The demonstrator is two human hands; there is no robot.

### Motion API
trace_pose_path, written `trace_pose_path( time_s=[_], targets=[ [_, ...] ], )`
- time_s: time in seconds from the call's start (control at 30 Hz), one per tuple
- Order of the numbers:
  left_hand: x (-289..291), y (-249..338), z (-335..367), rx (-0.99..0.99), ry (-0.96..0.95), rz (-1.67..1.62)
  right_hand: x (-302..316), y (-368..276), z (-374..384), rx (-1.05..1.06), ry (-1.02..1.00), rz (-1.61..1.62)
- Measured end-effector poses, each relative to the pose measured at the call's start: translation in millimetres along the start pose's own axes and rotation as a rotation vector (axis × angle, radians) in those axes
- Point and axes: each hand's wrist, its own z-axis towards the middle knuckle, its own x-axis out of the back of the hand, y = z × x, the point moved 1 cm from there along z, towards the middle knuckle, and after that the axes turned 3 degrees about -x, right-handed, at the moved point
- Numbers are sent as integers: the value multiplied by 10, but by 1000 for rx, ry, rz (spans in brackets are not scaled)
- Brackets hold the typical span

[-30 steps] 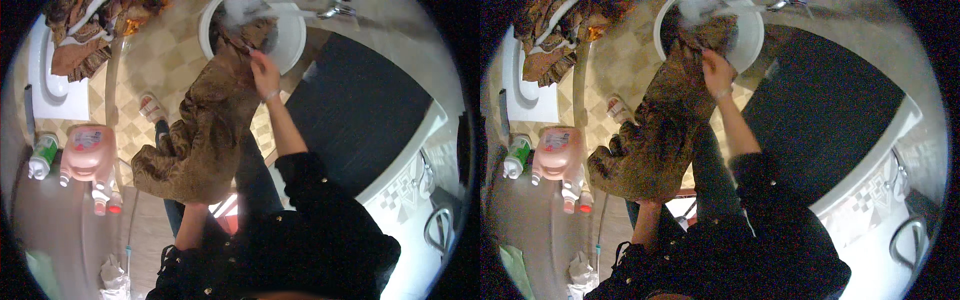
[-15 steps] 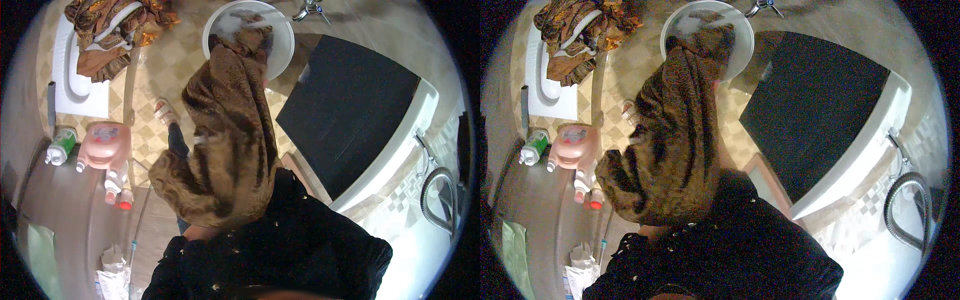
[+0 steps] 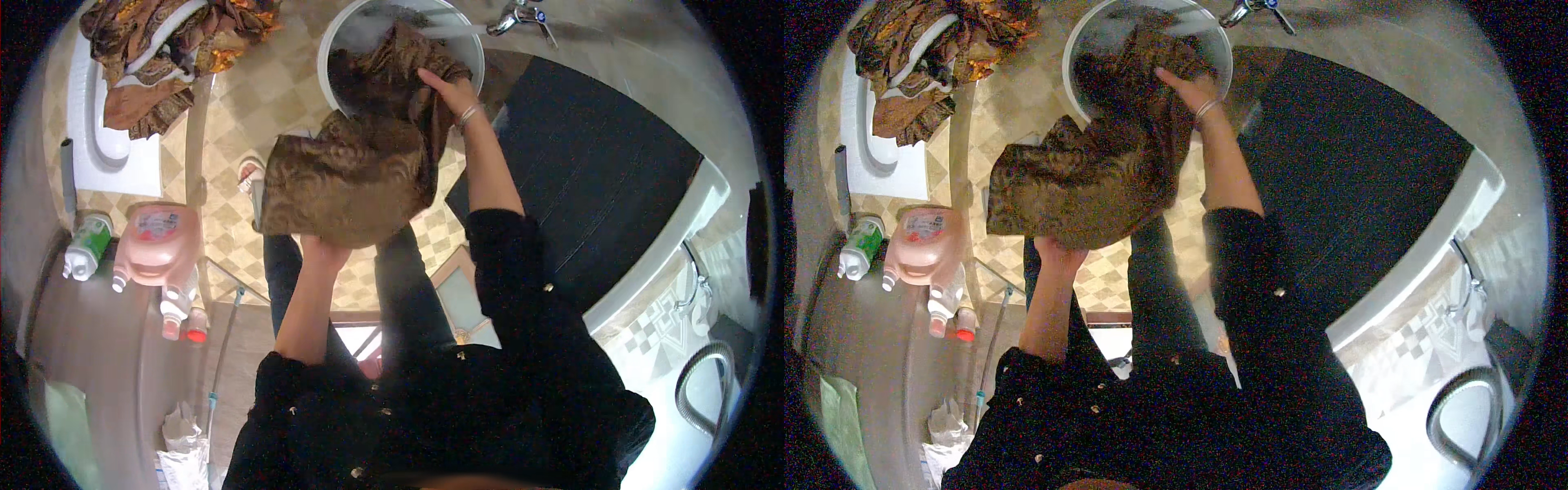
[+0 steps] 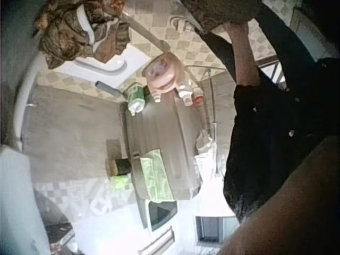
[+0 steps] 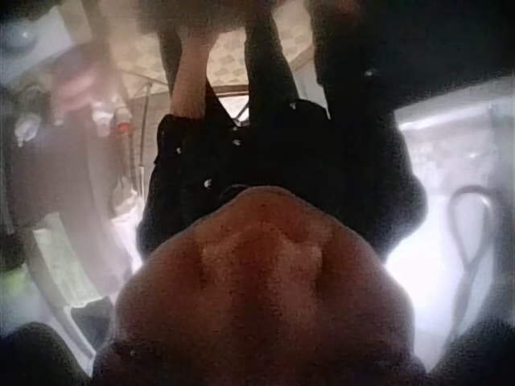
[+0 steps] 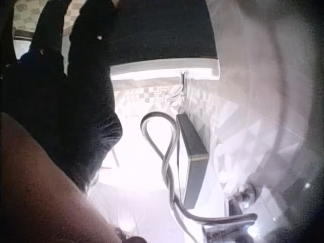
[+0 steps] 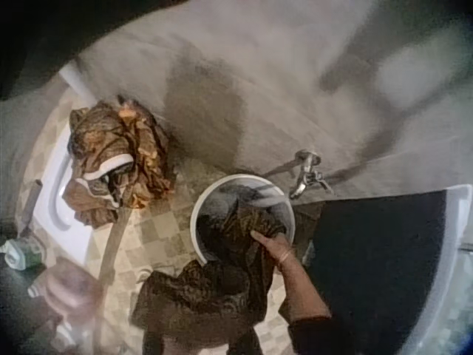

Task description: The person wrings out clothes, empties dirty water from a bucket, and refills the bucket with water from a tap. The person then rinses and washes the clothes in the bucket and wrings out a cloth by hand.

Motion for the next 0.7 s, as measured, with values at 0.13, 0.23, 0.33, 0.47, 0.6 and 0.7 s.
trace_pose_path(
  time_s=[0.13,0.23,0.33,0.47,0.6,0.7],
  targets=[
    [172,104,149,-117,-146,-225,-287,-467,-800,172,-159,321],
    [-145,97,254,-110,-289,-420,-192,-384,-945,6,-46,-133],
    [-262,17,356,-83,-316,-452,-468,-178,-666,638,280,-541],
    [-266,-32,509,-40,-308,-450,-829,-398,-147,168,-135,-1009],
    [-144,-118,674,-117,-356,-508,-1196,-385,241,101,-324,-1075],
    [85,22,634,-191,-309,-453,-1848,-143,307,75,-338,-1069]
  ],
)
